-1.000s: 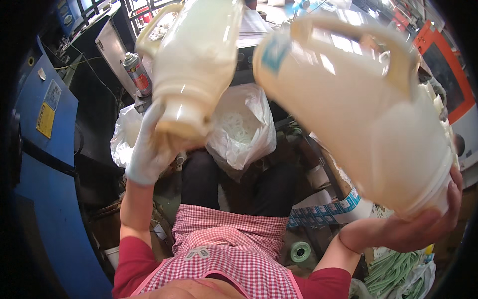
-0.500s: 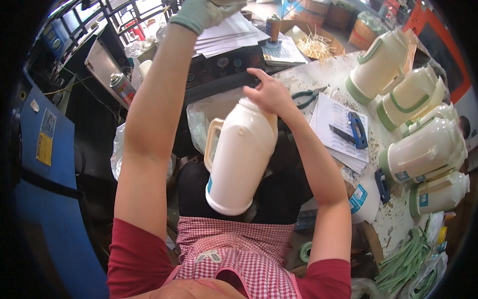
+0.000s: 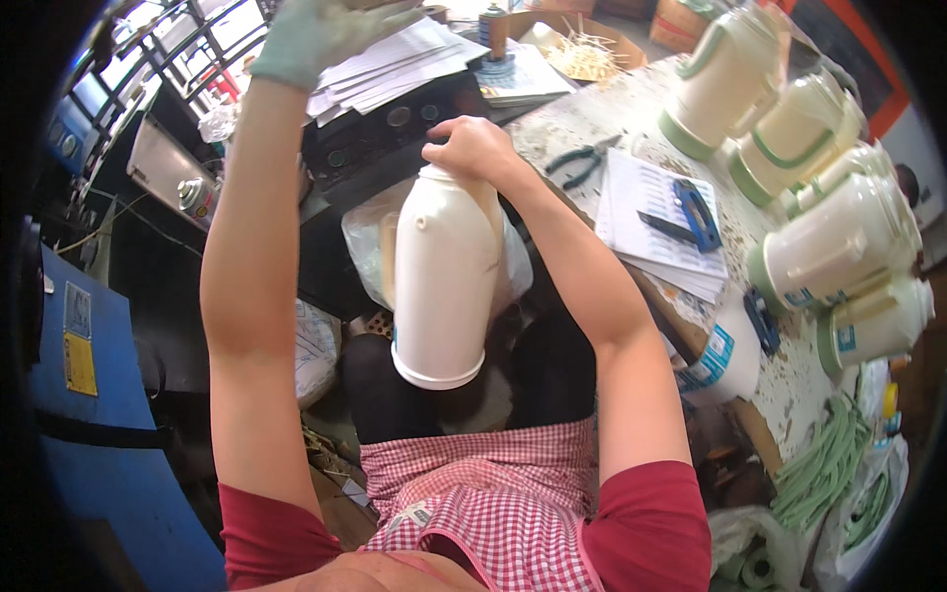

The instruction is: The person repeatedly assembles white plastic pitchers by attaching green lids and handles, then applying blue labels to the sides. They handle each pitcher one at a time, place the finished units on a nearby table, and continue the cycle with additional components.

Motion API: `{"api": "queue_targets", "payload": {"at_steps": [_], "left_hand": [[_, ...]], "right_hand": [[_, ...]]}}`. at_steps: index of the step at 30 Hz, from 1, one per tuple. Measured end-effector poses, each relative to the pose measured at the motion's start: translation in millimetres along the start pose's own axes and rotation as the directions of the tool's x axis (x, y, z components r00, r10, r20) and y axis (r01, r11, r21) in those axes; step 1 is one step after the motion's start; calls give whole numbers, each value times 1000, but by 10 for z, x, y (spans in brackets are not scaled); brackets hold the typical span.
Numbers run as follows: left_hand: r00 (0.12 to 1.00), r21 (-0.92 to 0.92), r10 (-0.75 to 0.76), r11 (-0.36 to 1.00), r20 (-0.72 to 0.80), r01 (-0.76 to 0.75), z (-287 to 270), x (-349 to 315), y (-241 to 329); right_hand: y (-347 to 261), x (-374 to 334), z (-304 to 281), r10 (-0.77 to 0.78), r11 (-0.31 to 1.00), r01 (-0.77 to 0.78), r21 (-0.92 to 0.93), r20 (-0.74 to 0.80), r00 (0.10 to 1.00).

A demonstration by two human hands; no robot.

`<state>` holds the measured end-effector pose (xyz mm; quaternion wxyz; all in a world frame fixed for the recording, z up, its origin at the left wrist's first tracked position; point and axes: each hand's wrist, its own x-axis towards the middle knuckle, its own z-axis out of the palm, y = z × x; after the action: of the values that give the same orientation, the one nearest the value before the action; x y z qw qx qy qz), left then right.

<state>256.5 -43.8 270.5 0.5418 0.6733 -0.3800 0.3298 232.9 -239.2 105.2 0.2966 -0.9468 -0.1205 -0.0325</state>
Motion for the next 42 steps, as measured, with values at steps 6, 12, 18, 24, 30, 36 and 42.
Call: {"api": "queue_targets", "payload": {"at_steps": [6, 12, 18, 24, 30, 36, 42], "left_hand": [[808, -122, -589, 803, -19, 583, -309, -2078, 1240], [627, -505, -778, 532, 26, 680, -490, -3038, 1348], [826, -318, -525, 834, -207, 451, -313, -2681, 932], [749, -428, -651, 645, 125, 633, 220, -2922, 817], [673, -443, -689, 532, 270, 722, 263, -3103, 491], [620, -434, -721, 473, 309, 767, 152, -3178, 461], [578, -454, -745, 411, 332, 791, -149, -3342, 381]], "right_hand": [[58, -2392, -1170, 57, 854, 293, 429, -638, 768], [-176, -3307, -946, 24, 870, 454, 190, -938, 346], [292, -5013, -1575, -28, 993, -23, -113, -423, 905], [969, -8888, -2558, 878, -432, -870, -237, -333, -345], [985, -10828, -1271, 754, -633, -773, 37, -198, -627], [1480, -10831, -934, 522, -797, -604, 32, -467, -714], [1690, -10789, -1069, 531, -822, -564, -74, -455, -715]]}}
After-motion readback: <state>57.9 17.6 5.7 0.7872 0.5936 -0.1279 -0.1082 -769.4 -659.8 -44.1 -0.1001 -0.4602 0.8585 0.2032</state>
